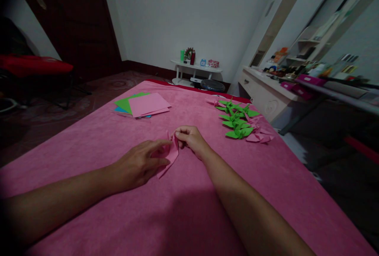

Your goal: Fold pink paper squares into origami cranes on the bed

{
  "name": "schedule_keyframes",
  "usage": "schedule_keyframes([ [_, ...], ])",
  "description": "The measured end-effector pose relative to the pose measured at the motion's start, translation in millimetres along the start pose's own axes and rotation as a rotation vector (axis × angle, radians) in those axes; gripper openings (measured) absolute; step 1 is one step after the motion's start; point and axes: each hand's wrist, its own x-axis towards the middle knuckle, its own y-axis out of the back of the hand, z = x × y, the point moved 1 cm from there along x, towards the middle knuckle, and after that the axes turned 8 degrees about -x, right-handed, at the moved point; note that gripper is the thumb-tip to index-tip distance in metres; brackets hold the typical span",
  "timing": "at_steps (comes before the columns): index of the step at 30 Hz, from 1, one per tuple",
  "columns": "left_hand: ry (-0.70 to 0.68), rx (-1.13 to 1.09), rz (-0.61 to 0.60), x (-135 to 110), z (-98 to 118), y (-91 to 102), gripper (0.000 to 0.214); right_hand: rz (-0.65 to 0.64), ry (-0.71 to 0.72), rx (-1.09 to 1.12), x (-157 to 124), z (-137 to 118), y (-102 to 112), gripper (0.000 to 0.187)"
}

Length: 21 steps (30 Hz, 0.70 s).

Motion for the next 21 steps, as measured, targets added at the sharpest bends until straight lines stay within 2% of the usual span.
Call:
schedule_keyframes([
  [4,0.018,0.023,0.016,-0.8,0.1,-0.7,0.026,-0.010,-0.005,-0.010,-1.0,-2.0,1.0,0.017],
  [9,0.008,0.079,-0.057,3.7,2.6,2.7,0.027,-0.004,0.000,-0.028,0.8,1.7,1.9,0.018],
  [14,0.037,0.094,-0.139,7.7,5.1,4.6,0.027,0.142,-0.013,-0.044,1.7,2.5,5.3,0.020],
  [16,0.042,0.090,-0.151,8.3,6.1,5.4,0.026,0.160,-0.020,-0.088,0.5,-1.5,4.9,0.022],
  [21,0.043,0.087,-0.158,8.5,6.9,6.1,0.025,0.107,-0.010,-0.280,0.4,-6.2,-3.6,0.023],
])
